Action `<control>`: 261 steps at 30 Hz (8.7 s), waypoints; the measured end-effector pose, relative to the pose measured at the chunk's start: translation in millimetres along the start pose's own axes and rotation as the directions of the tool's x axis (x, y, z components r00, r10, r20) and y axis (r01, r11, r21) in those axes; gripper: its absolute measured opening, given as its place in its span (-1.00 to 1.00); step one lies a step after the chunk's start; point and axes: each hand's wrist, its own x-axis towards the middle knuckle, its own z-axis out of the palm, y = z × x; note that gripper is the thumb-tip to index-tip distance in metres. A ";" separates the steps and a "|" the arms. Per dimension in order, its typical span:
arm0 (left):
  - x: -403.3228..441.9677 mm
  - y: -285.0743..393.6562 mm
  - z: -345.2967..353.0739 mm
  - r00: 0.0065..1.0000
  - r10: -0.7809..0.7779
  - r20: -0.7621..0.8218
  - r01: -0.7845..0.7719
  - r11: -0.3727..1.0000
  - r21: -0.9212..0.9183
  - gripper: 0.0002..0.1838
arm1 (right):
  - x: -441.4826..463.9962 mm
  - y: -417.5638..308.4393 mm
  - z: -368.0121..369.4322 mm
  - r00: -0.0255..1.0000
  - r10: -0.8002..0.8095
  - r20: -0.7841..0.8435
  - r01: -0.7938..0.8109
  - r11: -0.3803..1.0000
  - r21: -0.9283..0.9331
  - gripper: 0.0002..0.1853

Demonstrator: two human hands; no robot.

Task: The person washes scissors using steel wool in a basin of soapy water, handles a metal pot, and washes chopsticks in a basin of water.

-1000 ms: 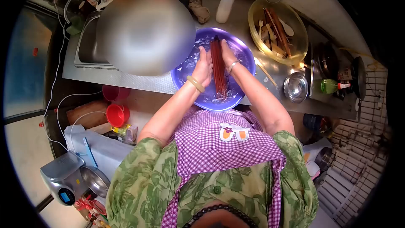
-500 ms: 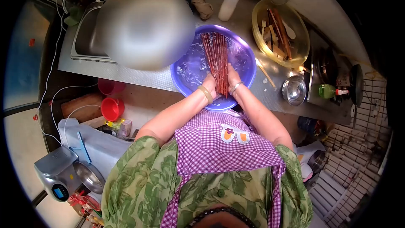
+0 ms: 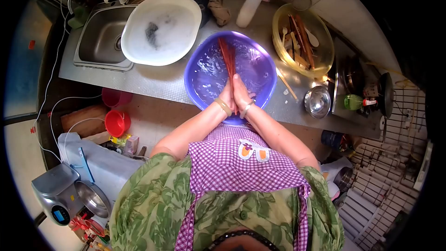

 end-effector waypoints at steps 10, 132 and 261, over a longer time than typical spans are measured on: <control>6.0 1.7 12.0 0.999 -0.011 -0.039 0.008 0.997 -0.083 -0.29 | 27.7 51.1 18.3 0.982 -0.177 -0.059 0.181 0.981 0.070 -0.54; -65.1 129.3 32.3 0.986 -0.161 0.049 0.145 0.961 0.236 -0.59 | -12.9 -118.7 -68.9 0.920 -0.220 -0.325 0.364 0.790 0.493 -0.87; -301.3 -107.2 -241.1 0.308 0.362 -0.880 -0.054 0.930 0.364 -0.77 | 301.1 80.2 -297.3 0.824 -0.330 0.460 0.515 0.101 -0.851 -0.08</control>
